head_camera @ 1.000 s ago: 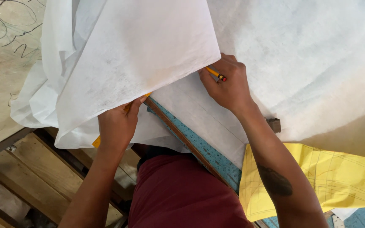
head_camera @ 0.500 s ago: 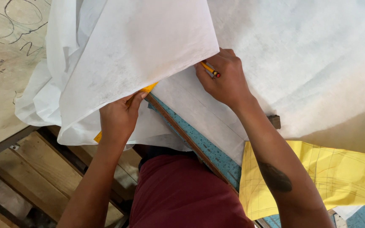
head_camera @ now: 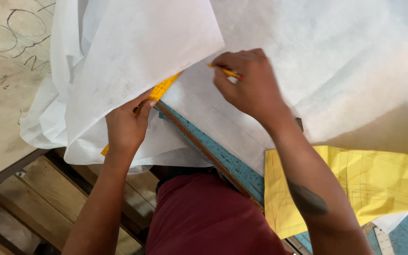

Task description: The person marks lines on a piece of white interfacing material using a yellow ruler and a pencil, following the shape of a yellow fabric pattern, and then cuts the interfacing with scissors.

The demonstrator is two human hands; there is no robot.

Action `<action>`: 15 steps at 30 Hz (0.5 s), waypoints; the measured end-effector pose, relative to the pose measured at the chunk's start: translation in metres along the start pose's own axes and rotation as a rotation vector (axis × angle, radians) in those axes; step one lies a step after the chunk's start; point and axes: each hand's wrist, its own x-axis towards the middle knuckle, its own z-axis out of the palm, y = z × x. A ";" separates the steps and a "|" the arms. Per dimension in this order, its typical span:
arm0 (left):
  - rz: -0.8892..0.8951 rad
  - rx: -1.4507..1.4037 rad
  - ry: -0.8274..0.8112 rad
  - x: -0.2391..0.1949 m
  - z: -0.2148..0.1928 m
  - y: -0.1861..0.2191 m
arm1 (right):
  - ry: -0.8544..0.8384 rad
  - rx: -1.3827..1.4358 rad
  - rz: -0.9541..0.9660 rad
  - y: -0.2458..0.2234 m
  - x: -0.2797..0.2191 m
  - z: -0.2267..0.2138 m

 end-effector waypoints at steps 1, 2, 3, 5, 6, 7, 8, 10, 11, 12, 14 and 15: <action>0.059 -0.022 0.012 0.001 -0.001 0.005 | -0.003 0.039 -0.006 -0.011 -0.005 -0.020; 0.066 -0.025 0.009 -0.009 0.003 0.003 | 0.003 0.032 -0.005 -0.015 -0.019 -0.041; 0.170 -0.001 0.084 -0.018 0.008 0.001 | 0.018 0.023 0.038 -0.018 -0.034 -0.061; 0.277 0.010 0.129 -0.039 0.019 0.011 | 0.037 0.000 0.111 -0.025 -0.068 -0.093; 0.266 -0.039 0.050 -0.054 0.026 0.022 | 0.037 -0.020 0.191 -0.026 -0.087 -0.104; 0.254 -0.089 -0.029 -0.070 0.033 0.034 | 0.038 -0.041 0.270 -0.029 -0.106 -0.115; 0.257 -0.096 -0.039 -0.080 0.045 0.043 | 0.039 -0.048 0.279 -0.025 -0.123 -0.117; 0.271 -0.088 -0.065 -0.101 0.066 0.061 | 0.066 -0.036 0.331 -0.018 -0.155 -0.123; 0.277 -0.091 -0.069 -0.105 0.073 0.066 | 0.071 -0.040 0.334 -0.011 -0.169 -0.123; 0.182 -0.093 -0.133 -0.112 0.079 0.071 | 0.117 -0.012 0.329 -0.004 -0.184 -0.122; 0.090 -0.092 -0.202 -0.121 0.088 0.078 | 0.168 0.015 0.327 0.004 -0.207 -0.122; 0.096 -0.049 -0.203 -0.125 0.091 0.080 | 0.170 0.033 0.312 0.005 -0.213 -0.123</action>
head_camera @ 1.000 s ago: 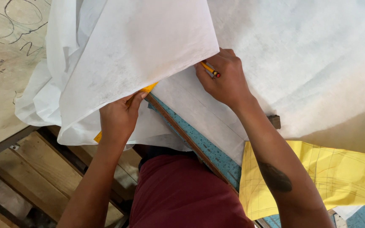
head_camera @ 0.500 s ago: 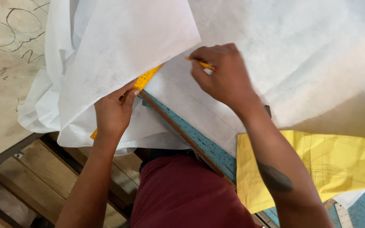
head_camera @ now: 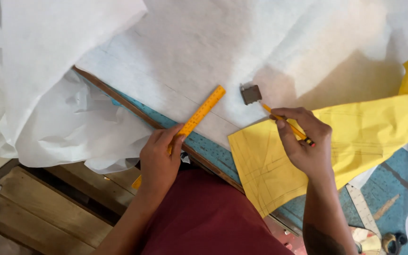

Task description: The person marks lines on a piece of white interfacing material using a yellow ruler and a pencil, following the shape of a yellow fabric pattern, and then cuts the interfacing with scissors.

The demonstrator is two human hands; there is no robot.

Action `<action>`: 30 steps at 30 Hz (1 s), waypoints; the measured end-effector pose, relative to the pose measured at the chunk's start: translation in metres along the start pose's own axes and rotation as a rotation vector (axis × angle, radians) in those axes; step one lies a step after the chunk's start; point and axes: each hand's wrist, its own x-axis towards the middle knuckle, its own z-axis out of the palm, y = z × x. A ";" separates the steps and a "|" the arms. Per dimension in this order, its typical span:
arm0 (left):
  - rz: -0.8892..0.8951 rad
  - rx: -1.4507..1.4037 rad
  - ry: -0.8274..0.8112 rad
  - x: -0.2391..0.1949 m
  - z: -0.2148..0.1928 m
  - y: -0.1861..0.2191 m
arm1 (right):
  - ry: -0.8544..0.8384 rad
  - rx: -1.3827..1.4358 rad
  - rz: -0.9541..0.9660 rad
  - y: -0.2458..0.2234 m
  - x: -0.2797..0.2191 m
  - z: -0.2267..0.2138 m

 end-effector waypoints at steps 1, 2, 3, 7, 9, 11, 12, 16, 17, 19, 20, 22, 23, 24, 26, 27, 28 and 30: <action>0.000 0.045 -0.001 -0.002 0.003 0.001 | -0.002 0.021 -0.016 0.003 -0.005 -0.001; 0.002 0.048 -0.004 -0.004 0.006 0.000 | 0.001 0.023 -0.013 0.003 -0.008 -0.002; 0.018 0.075 0.019 -0.005 0.009 -0.001 | -0.006 0.031 -0.017 0.004 -0.010 -0.002; 0.043 0.105 0.049 -0.009 0.016 -0.002 | -0.030 0.075 -0.044 0.004 -0.012 0.000; 0.044 0.106 0.067 -0.010 0.020 -0.004 | -0.033 0.085 -0.062 0.004 -0.010 0.004; 0.046 0.107 0.089 -0.011 0.021 -0.003 | -0.036 0.096 -0.083 0.005 -0.006 0.008; 0.051 0.090 0.094 -0.010 0.021 -0.001 | -0.043 0.101 -0.090 0.006 -0.004 0.009; 0.053 0.066 0.121 -0.012 0.023 0.000 | -0.052 0.100 -0.136 0.007 0.007 0.016; 0.050 0.066 0.124 -0.012 0.024 -0.001 | -0.056 0.102 -0.138 0.013 0.008 0.018; 0.058 0.066 0.140 -0.012 0.025 -0.003 | -0.050 0.070 -0.154 0.026 0.009 0.023; 0.054 0.066 0.142 -0.013 0.026 -0.003 | -0.054 0.072 -0.156 0.028 0.012 0.024; 0.045 0.054 0.150 -0.013 0.028 -0.004 | -0.053 0.021 -0.203 0.032 0.019 0.027; 0.042 0.052 0.150 -0.013 0.028 -0.004 | -0.055 0.020 -0.203 0.034 0.023 0.030; 0.039 0.053 0.152 -0.013 0.028 -0.003 | -0.069 0.007 -0.222 0.037 0.028 0.032; 0.040 0.052 0.149 -0.012 0.028 -0.003 | -0.079 -0.011 -0.238 0.041 0.034 0.036; 0.043 0.055 0.153 -0.011 0.029 -0.005 | -0.078 -0.032 -0.252 0.043 0.037 0.039; 0.045 0.057 0.156 -0.010 0.029 -0.007 | -0.077 -0.052 -0.266 0.045 0.039 0.041; 0.043 0.055 0.152 -0.010 0.029 -0.006 | -0.091 -0.056 -0.251 0.047 0.041 0.043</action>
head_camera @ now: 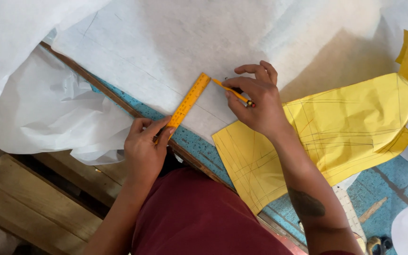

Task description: The person marks lines on a piece of white interfacing material using a yellow ruler and a pencil, following the shape of a yellow fabric pattern, and then cuts the interfacing with scissors.

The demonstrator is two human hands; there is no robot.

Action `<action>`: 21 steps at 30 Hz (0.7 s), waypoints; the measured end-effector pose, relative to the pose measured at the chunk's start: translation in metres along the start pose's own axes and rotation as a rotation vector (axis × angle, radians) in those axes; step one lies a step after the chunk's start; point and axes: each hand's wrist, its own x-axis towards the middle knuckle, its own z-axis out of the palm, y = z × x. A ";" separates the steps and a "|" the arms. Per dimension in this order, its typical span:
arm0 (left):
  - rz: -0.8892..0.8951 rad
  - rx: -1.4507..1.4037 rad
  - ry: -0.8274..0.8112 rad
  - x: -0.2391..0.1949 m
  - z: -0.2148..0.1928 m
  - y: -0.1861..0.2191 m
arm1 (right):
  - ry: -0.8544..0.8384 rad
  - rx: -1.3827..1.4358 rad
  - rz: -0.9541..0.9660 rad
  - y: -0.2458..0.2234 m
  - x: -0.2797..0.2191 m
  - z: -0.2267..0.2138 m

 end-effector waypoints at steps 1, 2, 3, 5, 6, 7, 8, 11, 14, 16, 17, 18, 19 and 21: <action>-0.003 0.002 0.001 0.000 0.000 0.000 | -0.015 0.004 0.010 0.001 0.001 0.002; -0.003 0.000 0.001 0.001 0.000 0.000 | -0.015 0.003 0.011 0.002 0.002 0.002; -0.004 0.001 0.001 0.001 0.000 0.000 | -0.025 0.007 0.022 0.002 0.002 0.003; -0.004 0.001 0.001 0.002 -0.001 0.000 | -0.036 0.009 0.033 0.005 0.003 0.005; -0.001 -0.008 -0.002 0.003 -0.001 0.001 | -0.028 -0.011 0.003 0.006 0.003 0.006; 0.002 -0.016 -0.007 0.003 -0.002 0.003 | -0.019 -0.030 -0.026 0.007 0.002 0.008; 0.002 -0.017 -0.009 0.001 -0.002 0.003 | -0.019 -0.031 -0.023 0.000 0.003 0.001; -0.002 -0.016 -0.022 0.002 -0.002 0.002 | 0.021 -0.211 -0.143 -0.016 0.004 -0.020; -0.008 -0.015 -0.014 0.002 -0.002 0.001 | 0.054 -0.120 -0.001 -0.008 -0.009 -0.030; -0.005 -0.002 -0.024 0.001 -0.002 0.001 | 0.028 -0.294 0.101 0.012 -0.025 -0.020; 0.001 -0.002 -0.029 0.001 -0.003 0.000 | 0.034 -0.296 0.106 0.010 -0.024 -0.008; -0.004 -0.003 -0.029 0.001 -0.003 -0.001 | 0.004 -0.536 0.198 0.008 -0.024 0.004; -0.008 -0.004 -0.032 0.001 -0.002 -0.002 | -0.026 -0.777 0.295 0.006 -0.025 0.015; 0.003 0.000 -0.036 0.001 -0.002 -0.001 | -0.013 -0.756 0.286 0.006 -0.027 0.016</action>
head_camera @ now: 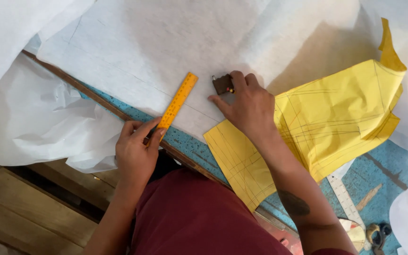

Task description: The person marks lines on a piece of white interfacing material using a yellow ruler and a pencil, following the shape of a yellow fabric pattern, and then cuts the interfacing with scissors.

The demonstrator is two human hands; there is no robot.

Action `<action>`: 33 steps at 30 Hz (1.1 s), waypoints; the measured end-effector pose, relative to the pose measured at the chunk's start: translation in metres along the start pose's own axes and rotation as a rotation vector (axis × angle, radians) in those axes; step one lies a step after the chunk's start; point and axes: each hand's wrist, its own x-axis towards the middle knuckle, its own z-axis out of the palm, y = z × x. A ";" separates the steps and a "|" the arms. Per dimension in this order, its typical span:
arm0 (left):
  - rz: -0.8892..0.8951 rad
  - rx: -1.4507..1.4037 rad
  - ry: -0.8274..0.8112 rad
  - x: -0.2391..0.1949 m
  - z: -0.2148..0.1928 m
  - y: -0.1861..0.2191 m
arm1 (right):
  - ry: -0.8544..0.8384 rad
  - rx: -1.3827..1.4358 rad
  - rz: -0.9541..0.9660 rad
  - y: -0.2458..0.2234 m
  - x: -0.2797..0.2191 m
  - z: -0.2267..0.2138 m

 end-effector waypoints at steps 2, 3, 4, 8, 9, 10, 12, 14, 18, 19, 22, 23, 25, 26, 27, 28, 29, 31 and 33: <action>0.007 0.004 0.000 0.000 0.000 0.000 | 0.011 0.023 -0.009 0.007 -0.007 0.006; 0.006 -0.002 -0.001 0.000 0.001 0.000 | 0.001 -0.043 0.017 0.014 -0.013 0.011; 0.003 -0.008 -0.003 0.000 0.001 0.000 | -0.011 -0.109 0.043 0.021 -0.019 0.016; 0.002 -0.017 -0.013 0.000 0.001 -0.004 | -0.069 -0.084 0.086 0.069 -0.056 -0.011; 0.029 -0.002 0.007 0.001 0.002 -0.006 | -0.048 -0.083 0.114 0.084 -0.067 -0.014; 0.055 0.016 0.026 0.000 0.002 -0.007 | -0.027 -0.079 0.141 0.098 -0.079 -0.017; 0.078 0.018 0.031 -0.002 0.001 -0.002 | -0.017 -0.078 0.165 0.125 -0.099 -0.024; 0.108 0.025 0.034 -0.007 0.002 0.004 | -0.002 -0.072 0.195 0.145 -0.115 -0.032; 0.175 0.028 0.042 -0.026 0.014 0.030 | 0.033 -0.086 0.261 0.170 -0.137 -0.044; 0.173 -0.001 0.018 -0.032 0.018 0.040 | 0.044 -0.076 0.271 0.175 -0.142 -0.045; 0.114 0.014 -0.087 -0.048 0.045 0.055 | 0.073 0.077 0.285 0.165 -0.138 -0.065; 0.114 0.021 -0.081 -0.050 0.047 0.059 | 0.077 0.084 0.281 0.162 -0.139 -0.072; 0.129 0.057 -0.181 -0.052 0.050 0.064 | 0.064 0.198 0.210 0.156 -0.138 -0.086; 0.127 0.063 -0.178 -0.052 0.051 0.063 | 0.064 0.204 0.208 0.150 -0.137 -0.095; 0.112 0.080 -0.178 -0.052 0.052 0.063 | 0.095 0.267 0.196 0.144 -0.135 -0.103; 0.097 0.097 -0.177 -0.052 0.053 0.062 | 0.127 0.329 0.183 0.138 -0.132 -0.112; 0.094 0.101 -0.172 -0.053 0.053 0.063 | 0.127 0.334 0.179 0.129 -0.128 -0.120; 0.086 0.115 -0.188 -0.052 0.054 0.066 | 0.238 0.556 0.100 0.111 -0.118 -0.136; 0.074 0.128 -0.178 -0.053 0.056 0.066 | 0.344 0.571 0.017 0.105 -0.110 -0.129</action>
